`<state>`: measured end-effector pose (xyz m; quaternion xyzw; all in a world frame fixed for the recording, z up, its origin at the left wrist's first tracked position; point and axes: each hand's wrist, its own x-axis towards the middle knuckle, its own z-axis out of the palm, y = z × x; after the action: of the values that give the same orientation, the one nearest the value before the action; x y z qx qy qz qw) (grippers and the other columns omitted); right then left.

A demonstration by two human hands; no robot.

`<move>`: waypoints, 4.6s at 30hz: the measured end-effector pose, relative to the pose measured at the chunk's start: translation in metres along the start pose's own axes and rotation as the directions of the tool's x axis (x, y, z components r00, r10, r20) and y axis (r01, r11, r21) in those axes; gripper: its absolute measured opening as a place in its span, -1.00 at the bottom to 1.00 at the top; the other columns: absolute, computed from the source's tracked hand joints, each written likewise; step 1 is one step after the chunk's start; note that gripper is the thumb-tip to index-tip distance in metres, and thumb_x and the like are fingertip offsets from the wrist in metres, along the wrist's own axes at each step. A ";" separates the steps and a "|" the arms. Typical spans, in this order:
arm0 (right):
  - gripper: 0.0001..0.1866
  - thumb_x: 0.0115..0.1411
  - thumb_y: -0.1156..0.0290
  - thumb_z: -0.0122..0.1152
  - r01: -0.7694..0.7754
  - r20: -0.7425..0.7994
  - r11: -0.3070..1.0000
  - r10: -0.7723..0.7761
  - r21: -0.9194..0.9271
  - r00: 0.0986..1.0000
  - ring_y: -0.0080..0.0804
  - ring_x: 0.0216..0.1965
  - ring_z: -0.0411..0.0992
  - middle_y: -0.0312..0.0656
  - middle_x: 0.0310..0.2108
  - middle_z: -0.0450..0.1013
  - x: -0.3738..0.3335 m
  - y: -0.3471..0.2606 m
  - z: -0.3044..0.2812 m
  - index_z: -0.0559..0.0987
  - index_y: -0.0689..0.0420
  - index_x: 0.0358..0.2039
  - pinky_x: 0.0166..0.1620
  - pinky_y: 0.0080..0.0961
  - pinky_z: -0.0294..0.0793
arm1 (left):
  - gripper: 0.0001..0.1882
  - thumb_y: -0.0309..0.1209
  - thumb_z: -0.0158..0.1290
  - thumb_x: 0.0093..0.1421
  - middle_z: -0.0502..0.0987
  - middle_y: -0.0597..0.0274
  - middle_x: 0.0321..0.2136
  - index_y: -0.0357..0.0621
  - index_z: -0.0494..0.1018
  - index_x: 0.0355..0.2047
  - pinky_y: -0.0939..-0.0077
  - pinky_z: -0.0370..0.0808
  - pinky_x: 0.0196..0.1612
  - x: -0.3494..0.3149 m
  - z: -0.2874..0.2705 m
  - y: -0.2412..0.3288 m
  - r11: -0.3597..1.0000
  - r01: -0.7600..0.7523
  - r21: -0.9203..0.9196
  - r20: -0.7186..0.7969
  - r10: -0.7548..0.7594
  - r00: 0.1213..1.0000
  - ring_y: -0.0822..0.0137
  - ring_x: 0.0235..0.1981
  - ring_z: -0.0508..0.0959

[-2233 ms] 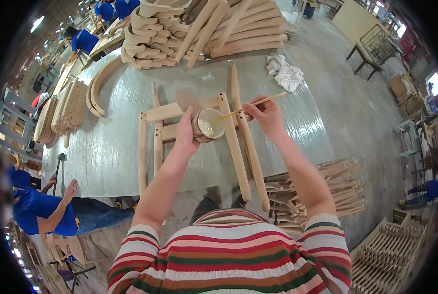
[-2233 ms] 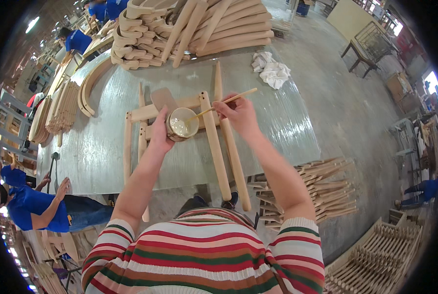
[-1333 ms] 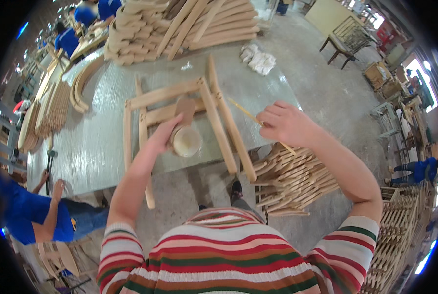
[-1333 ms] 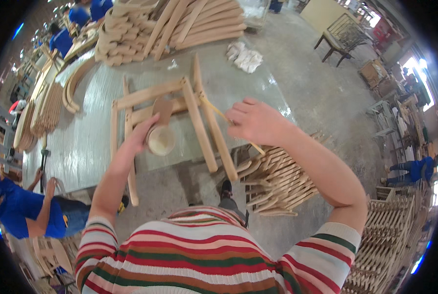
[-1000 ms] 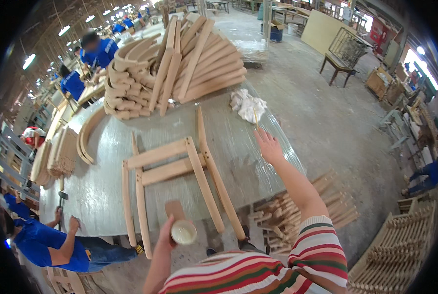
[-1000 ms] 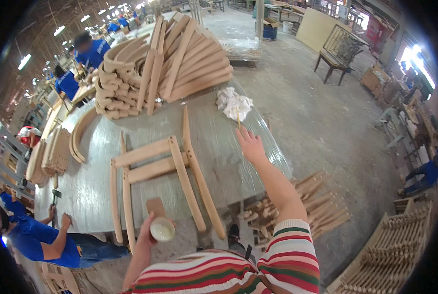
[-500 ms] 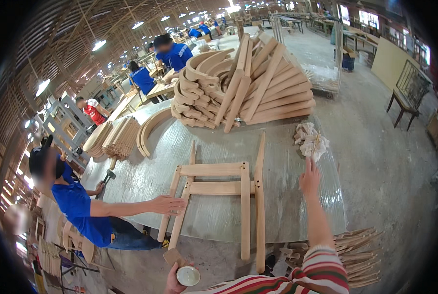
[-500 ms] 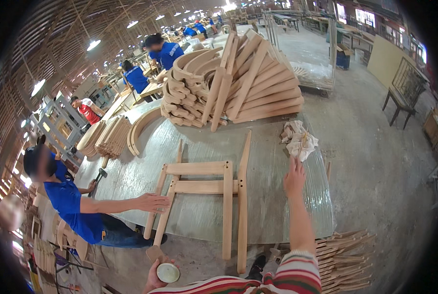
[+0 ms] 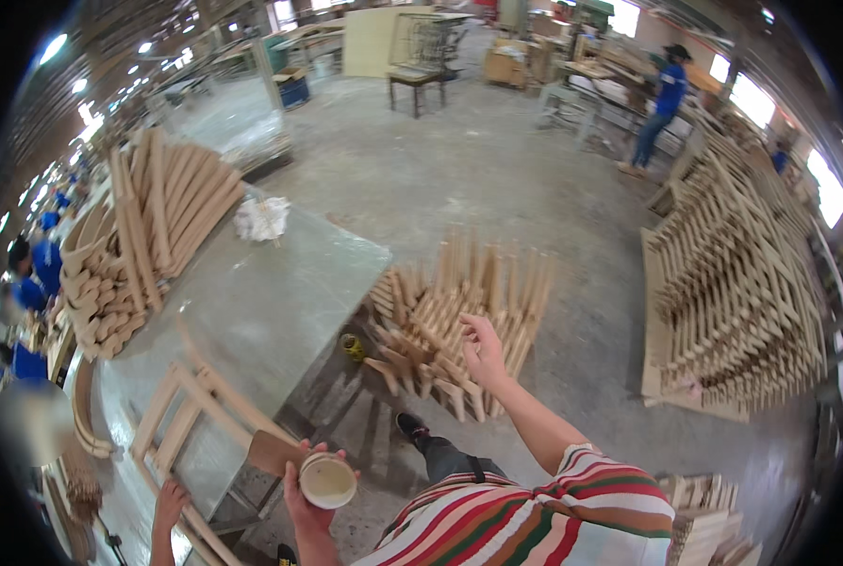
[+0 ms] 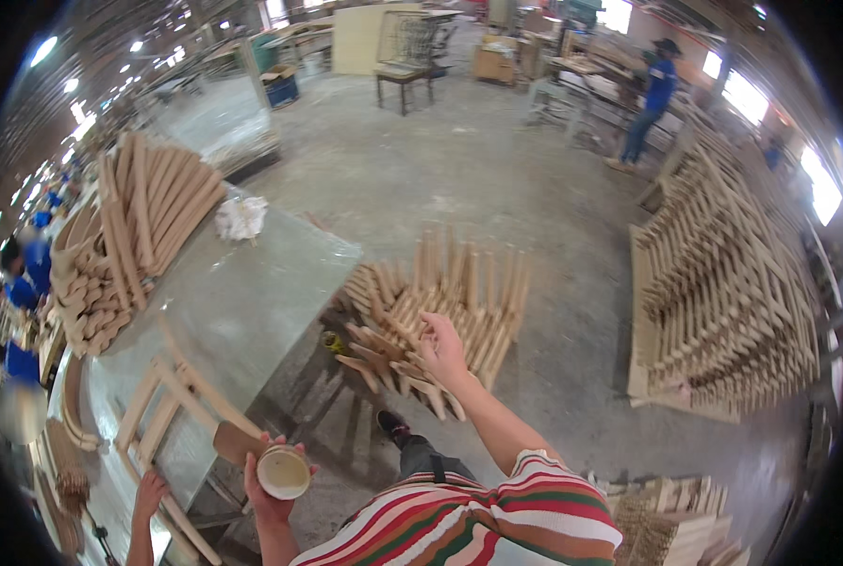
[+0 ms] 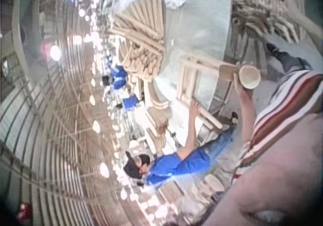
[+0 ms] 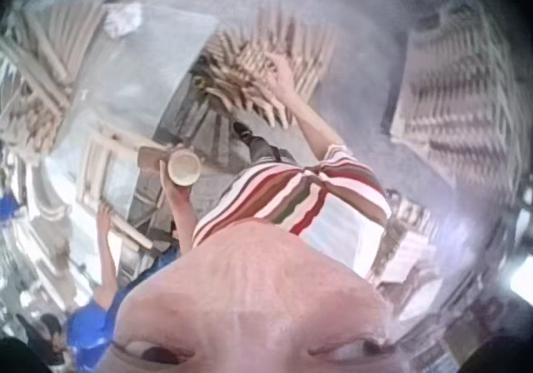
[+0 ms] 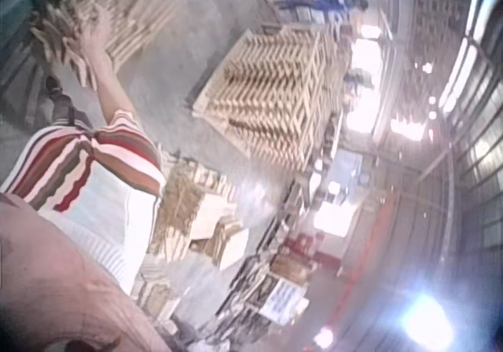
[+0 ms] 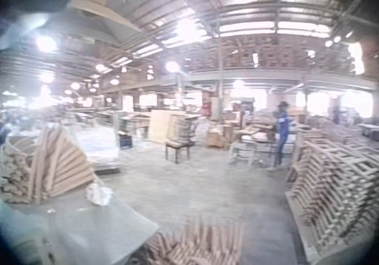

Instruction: The person handles curved wooden chair parts, then applies glue to a wooden chair frame using a brush. They walk to a station to mix a yellow liquid into a container, then return to the frame and use a pneumatic nail gun to fasten the parts together.

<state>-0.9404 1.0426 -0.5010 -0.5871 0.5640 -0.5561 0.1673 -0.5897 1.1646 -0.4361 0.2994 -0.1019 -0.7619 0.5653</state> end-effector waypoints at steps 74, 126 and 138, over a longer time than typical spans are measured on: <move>-0.68 0.10 0.39 0.03 -0.485 0.085 0.856 0.505 -0.181 0.859 -0.44 -0.47 0.46 -0.17 -0.41 0.49 1.237 1.042 -0.600 0.46 0.19 -0.12 -0.36 -0.49 0.45 | -0.53 -0.01 -0.27 0.23 0.46 0.11 -0.16 -0.10 0.36 -0.11 -0.10 0.44 -0.13 1.360 0.809 -0.579 0.980 0.192 0.059 -0.192 -0.178 0.965 -0.03 -0.15 0.48; -0.76 0.07 0.33 0.00 -0.551 0.366 0.526 0.849 -0.648 0.380 0.02 -0.46 0.44 0.09 -0.46 0.48 2.340 1.767 -0.468 0.52 0.27 -0.45 -0.37 -0.22 0.39 | -0.61 -0.17 -0.17 0.23 0.50 0.19 -0.16 -0.18 0.39 -0.09 0.29 0.42 -0.03 2.928 1.484 -0.600 0.888 0.404 0.220 -0.194 -0.366 0.910 0.26 -0.12 0.49; -0.77 0.09 0.41 0.05 -0.606 0.150 0.788 0.615 -0.108 0.774 -0.50 -0.54 0.41 -0.20 -0.47 0.45 2.911 1.953 -0.345 0.49 0.20 -0.23 -0.42 -0.51 0.41 | -0.64 -0.23 -0.18 0.21 0.49 0.18 -0.17 -0.13 0.36 -0.06 0.23 0.45 -0.06 3.196 1.513 -0.496 0.963 0.267 0.037 -0.213 -0.253 0.944 0.19 -0.13 0.50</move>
<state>-2.9017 -1.8794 -0.6461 -0.4236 0.7215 -0.4019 0.3721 -2.4316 -1.8917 -0.5602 0.4060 -0.0273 -0.7908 0.4572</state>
